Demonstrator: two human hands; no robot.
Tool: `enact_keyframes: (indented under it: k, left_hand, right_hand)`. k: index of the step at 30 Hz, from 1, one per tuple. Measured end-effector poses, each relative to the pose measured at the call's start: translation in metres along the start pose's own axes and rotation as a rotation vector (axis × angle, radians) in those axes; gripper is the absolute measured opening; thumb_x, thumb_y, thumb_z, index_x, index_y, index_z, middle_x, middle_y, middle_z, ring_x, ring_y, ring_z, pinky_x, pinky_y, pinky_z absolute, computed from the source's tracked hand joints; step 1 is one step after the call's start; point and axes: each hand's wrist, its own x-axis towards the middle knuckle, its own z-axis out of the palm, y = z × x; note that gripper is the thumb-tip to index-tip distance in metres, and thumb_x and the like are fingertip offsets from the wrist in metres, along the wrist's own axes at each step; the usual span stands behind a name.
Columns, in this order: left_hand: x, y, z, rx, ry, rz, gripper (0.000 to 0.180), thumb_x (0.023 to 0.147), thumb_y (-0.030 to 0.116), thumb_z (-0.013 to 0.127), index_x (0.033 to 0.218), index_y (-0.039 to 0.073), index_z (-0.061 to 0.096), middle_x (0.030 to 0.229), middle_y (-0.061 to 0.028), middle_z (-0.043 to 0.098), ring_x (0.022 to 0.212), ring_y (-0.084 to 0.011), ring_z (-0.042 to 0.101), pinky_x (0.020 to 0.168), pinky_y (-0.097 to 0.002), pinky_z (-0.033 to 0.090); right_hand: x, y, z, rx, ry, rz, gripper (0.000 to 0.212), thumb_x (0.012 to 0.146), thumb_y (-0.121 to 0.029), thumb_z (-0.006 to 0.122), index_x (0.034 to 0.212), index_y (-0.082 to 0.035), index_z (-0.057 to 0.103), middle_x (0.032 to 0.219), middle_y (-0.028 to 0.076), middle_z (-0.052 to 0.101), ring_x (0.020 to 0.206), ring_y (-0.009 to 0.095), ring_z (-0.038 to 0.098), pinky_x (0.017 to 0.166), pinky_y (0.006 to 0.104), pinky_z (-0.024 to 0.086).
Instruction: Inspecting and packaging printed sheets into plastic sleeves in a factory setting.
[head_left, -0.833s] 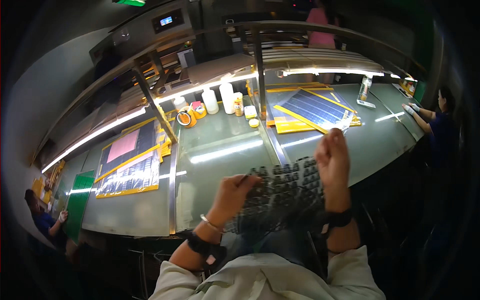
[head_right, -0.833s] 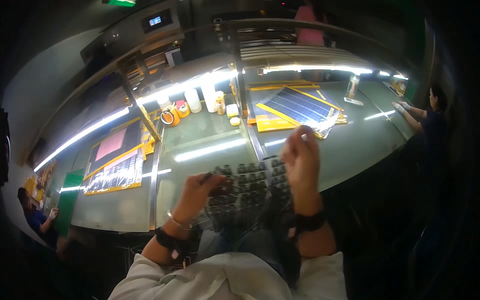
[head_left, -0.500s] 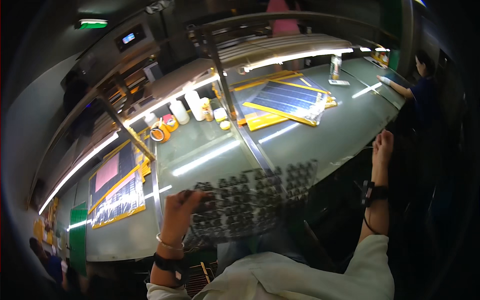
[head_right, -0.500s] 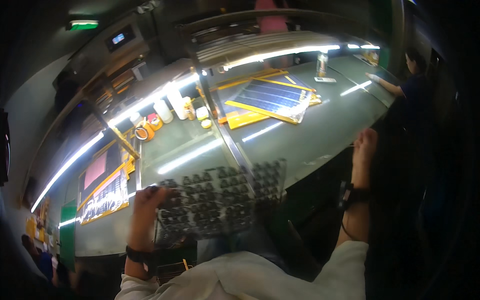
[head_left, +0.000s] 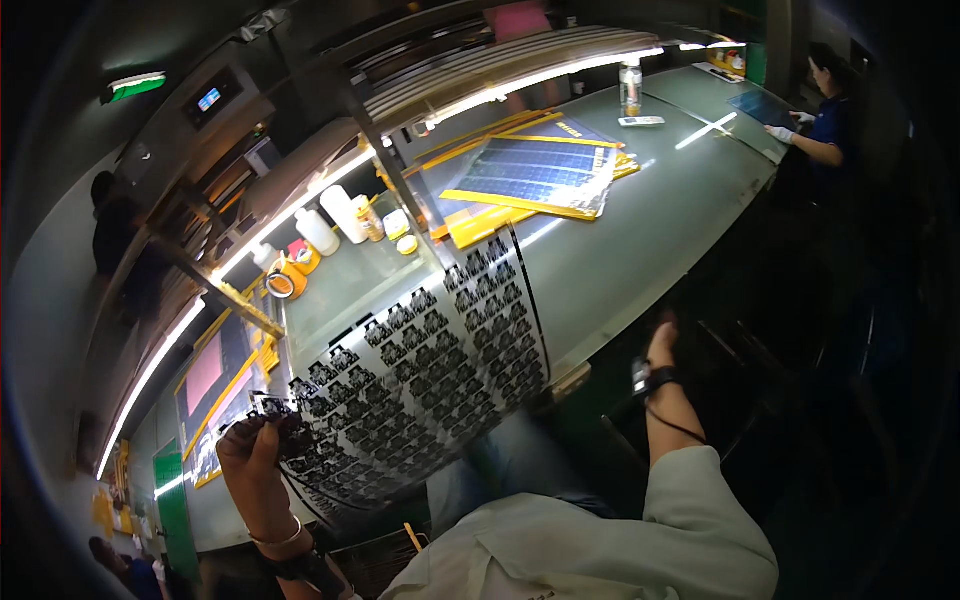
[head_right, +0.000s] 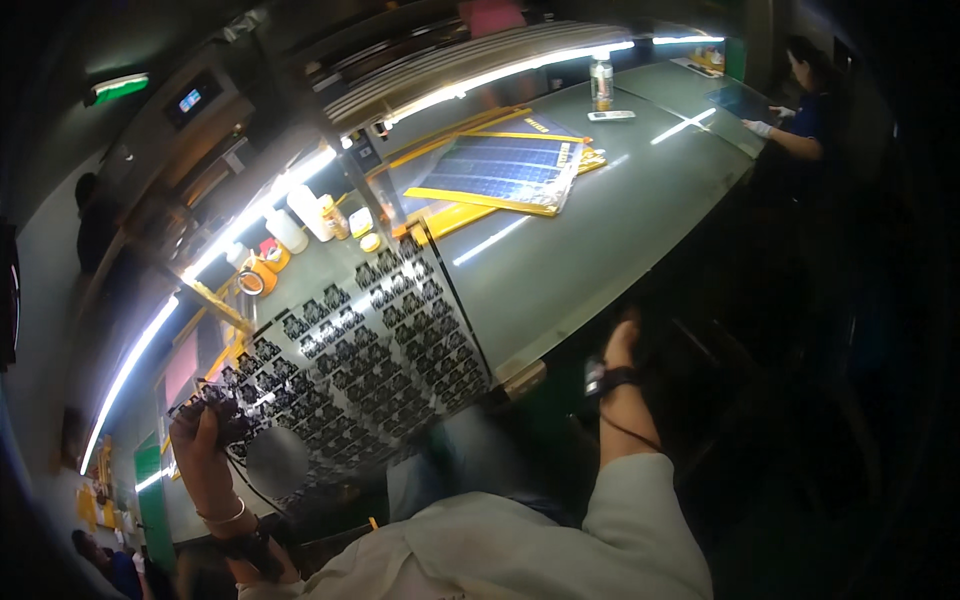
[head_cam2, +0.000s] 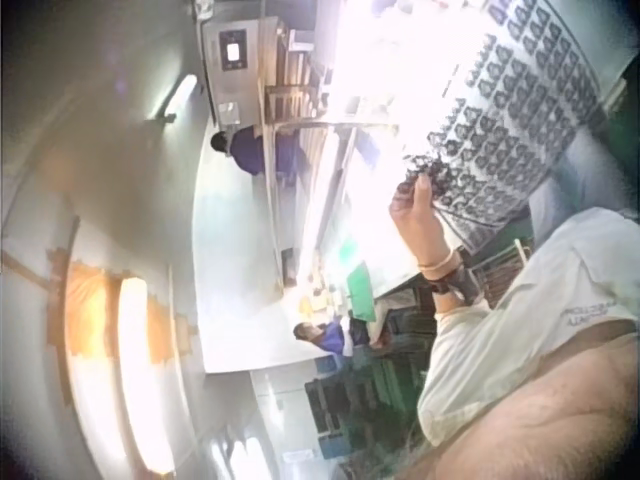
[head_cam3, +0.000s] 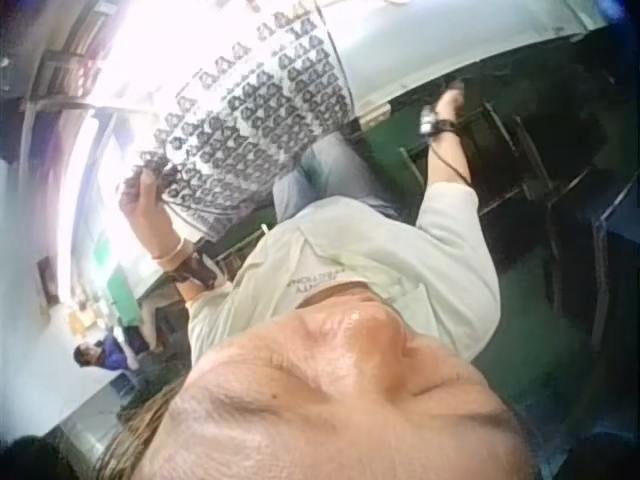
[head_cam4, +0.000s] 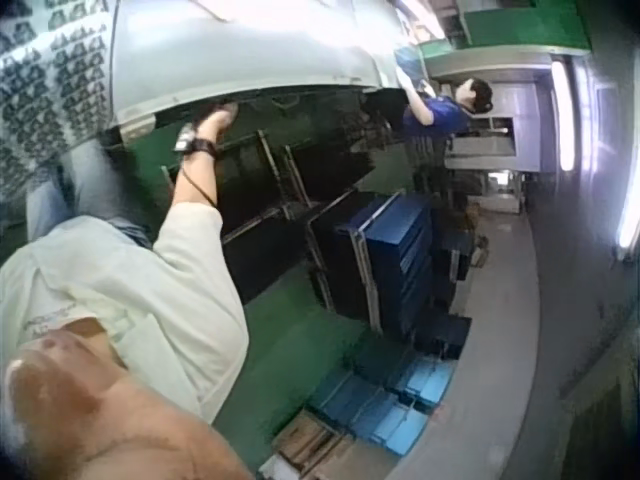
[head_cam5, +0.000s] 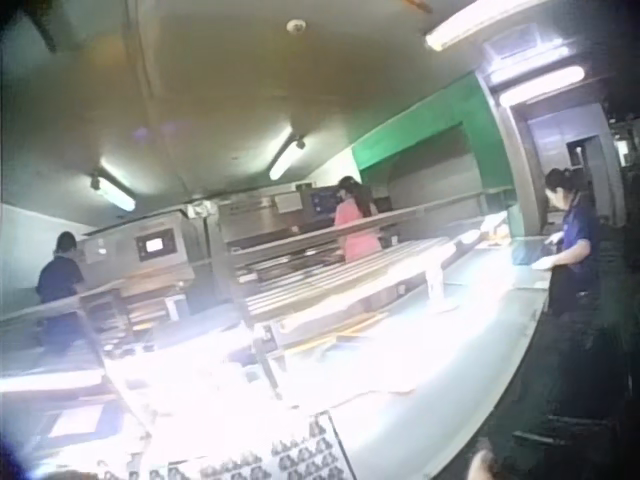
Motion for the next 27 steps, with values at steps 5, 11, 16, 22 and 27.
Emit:
enact_keyframes:
  k: [5, 11, 16, 22, 27]
  left_hand:
    - [-0.020, 0.029, -0.025, 0.008, 0.134, 0.186, 0.025, 0.085, 0.014, 0.065, 0.103, 0.000, 0.055, 0.089, -0.0081, 0.065, 0.073, -0.0153, 0.062, 0.067, -0.0278, 0.052]
    - [0.000, 0.024, -0.048, -0.230, 0.134, 0.266, 0.021, 0.090, 0.010, 0.057, 0.108, 0.000, 0.055, 0.099, -0.0065, 0.063, 0.082, -0.0130, 0.061, 0.073, -0.0250, 0.050]
    - [0.004, 0.004, -0.073, -0.357, 0.280, 0.258, 0.025, 0.092, 0.013, 0.054, 0.114, 0.000, 0.055, 0.106, -0.0061, 0.062, 0.088, -0.0132, 0.059, 0.077, -0.0259, 0.047]
    - [0.006, -0.067, -0.122, -0.456, 0.389, 0.081, 0.023, 0.089, 0.014, 0.059, 0.109, 0.002, 0.059, 0.098, -0.0038, 0.065, 0.085, -0.0137, 0.061, 0.076, -0.0267, 0.049]
    - [0.005, -0.159, -0.163, -0.642, 0.480, -0.066, 0.018, 0.089, 0.015, 0.059, 0.104, 0.003, 0.061, 0.092, -0.0035, 0.065, 0.076, -0.0123, 0.062, 0.066, -0.0246, 0.050]
  right_hand:
    - [-0.163, -0.027, 0.037, -0.339, -0.582, 0.158, 0.064, 0.094, -0.042, 0.044, 0.142, -0.004, 0.026, 0.146, 0.011, 0.027, 0.133, 0.023, 0.025, 0.108, 0.0333, 0.020]
    - [-0.284, -0.175, 0.007, -0.240, -0.988, 0.359, 0.047, 0.093, -0.030, 0.053, 0.128, 0.000, 0.044, 0.129, 0.014, 0.047, 0.116, 0.022, 0.048, 0.098, 0.0344, 0.038]
    - [-0.371, -0.185, 0.076, 0.032, -1.410, 0.422, 0.071, 0.089, -0.040, 0.057, 0.140, -0.001, 0.027, 0.132, 0.018, 0.045, 0.117, 0.023, 0.047, 0.096, 0.0339, 0.038]
    - [-0.386, -0.167, 0.168, -0.174, -1.709, 0.474, 0.062, 0.085, -0.036, 0.064, 0.131, 0.000, 0.042, 0.105, 0.009, 0.059, 0.092, 0.014, 0.056, 0.080, 0.0269, 0.043]
    - [-0.405, -0.181, 0.193, -0.386, -1.998, 0.380, 0.036, 0.080, -0.025, 0.071, 0.102, 0.000, 0.057, 0.076, 0.000, 0.058, 0.069, 0.007, 0.053, 0.062, 0.0228, 0.042]
